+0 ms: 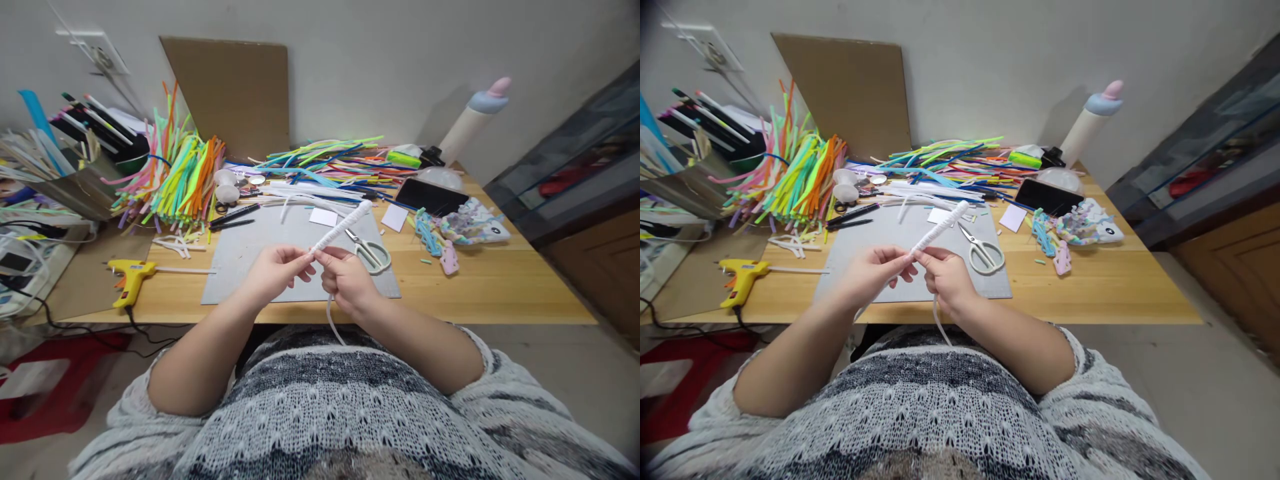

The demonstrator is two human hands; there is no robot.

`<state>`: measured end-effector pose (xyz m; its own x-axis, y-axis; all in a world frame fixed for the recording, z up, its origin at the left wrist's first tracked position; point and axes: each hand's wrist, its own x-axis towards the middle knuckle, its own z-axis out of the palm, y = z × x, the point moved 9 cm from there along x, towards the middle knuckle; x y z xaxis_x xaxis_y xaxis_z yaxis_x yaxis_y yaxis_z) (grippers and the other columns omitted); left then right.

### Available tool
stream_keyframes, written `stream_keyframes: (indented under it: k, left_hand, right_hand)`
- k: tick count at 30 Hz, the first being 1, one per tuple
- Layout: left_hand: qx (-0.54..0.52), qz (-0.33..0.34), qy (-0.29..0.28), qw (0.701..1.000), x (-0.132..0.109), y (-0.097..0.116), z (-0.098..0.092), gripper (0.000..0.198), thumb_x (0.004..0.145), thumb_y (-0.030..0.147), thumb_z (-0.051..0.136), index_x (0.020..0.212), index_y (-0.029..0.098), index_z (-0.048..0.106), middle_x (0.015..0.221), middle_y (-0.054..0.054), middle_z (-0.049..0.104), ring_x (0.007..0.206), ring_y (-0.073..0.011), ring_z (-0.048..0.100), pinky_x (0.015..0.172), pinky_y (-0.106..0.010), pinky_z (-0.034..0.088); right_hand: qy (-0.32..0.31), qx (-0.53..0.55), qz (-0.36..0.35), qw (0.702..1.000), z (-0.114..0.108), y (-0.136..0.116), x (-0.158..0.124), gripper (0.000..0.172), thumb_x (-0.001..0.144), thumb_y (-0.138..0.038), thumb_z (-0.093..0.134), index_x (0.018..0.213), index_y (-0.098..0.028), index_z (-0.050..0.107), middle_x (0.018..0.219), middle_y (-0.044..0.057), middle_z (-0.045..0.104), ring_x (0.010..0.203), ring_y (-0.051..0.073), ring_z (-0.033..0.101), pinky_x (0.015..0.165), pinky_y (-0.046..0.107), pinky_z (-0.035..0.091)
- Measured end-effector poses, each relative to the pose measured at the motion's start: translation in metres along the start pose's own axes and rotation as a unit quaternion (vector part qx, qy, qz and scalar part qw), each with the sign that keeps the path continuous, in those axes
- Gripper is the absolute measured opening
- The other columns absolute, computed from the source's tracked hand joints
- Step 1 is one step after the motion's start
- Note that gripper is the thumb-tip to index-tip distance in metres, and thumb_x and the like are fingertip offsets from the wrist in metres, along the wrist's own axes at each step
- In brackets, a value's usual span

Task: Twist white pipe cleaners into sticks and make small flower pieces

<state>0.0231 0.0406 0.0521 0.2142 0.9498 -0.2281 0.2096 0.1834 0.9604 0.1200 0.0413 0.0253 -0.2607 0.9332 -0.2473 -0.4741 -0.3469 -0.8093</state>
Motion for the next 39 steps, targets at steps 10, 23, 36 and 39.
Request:
stream_keyframes:
  k: [10,23,36,39]
  left_hand:
    - [-0.068,0.016,0.052,0.996,-0.009,0.004,-0.005,0.024,0.074,0.033,0.062,0.063,0.013,0.055,0.050,0.003,0.051,0.038,-0.0036,0.039,0.038,-0.018,0.028]
    - [-0.103,-0.016,-0.069,0.992,-0.015,0.003,0.013,0.026,0.072,0.040,0.064,0.072,0.014,0.061,0.050,0.003,0.049,0.040,-0.0043,0.038,0.037,-0.017,0.023]
    - [0.041,0.067,0.066,0.995,-0.020,0.022,-0.015,0.023,0.074,0.036,0.062,0.067,0.013,0.060,0.052,0.002,0.054,0.042,-0.0064,0.044,0.042,-0.018,0.034]
    - [0.147,0.109,0.108,0.977,-0.022,0.029,-0.019,0.024,0.078,0.036,0.058,0.071,0.014,0.063,0.055,0.000,0.058,0.045,-0.0081,0.047,0.044,-0.020,0.035]
  right_hand:
    - [0.007,-0.160,-0.181,0.970,-0.006,-0.023,0.003,0.022,0.070,-0.037,0.066,0.078,-0.018,0.061,0.056,-0.004,0.052,0.048,0.006,0.043,0.046,0.020,0.033]
    - [0.000,-0.295,-0.241,0.925,0.002,-0.037,-0.003,0.018,0.072,-0.024,0.061,0.085,-0.018,0.072,0.062,0.001,0.065,0.056,0.012,0.055,0.054,0.025,0.042]
    - [-0.025,-0.320,-0.252,0.913,0.006,-0.037,-0.014,0.018,0.079,-0.031,0.058,0.078,-0.017,0.068,0.065,0.001,0.061,0.058,0.011,0.048,0.055,0.024,0.037]
    - [-0.009,-0.370,-0.271,0.889,0.008,-0.037,-0.024,0.019,0.082,-0.030,0.053,0.081,-0.016,0.066,0.061,-0.001,0.056,0.052,0.009,0.042,0.050,0.023,0.033]
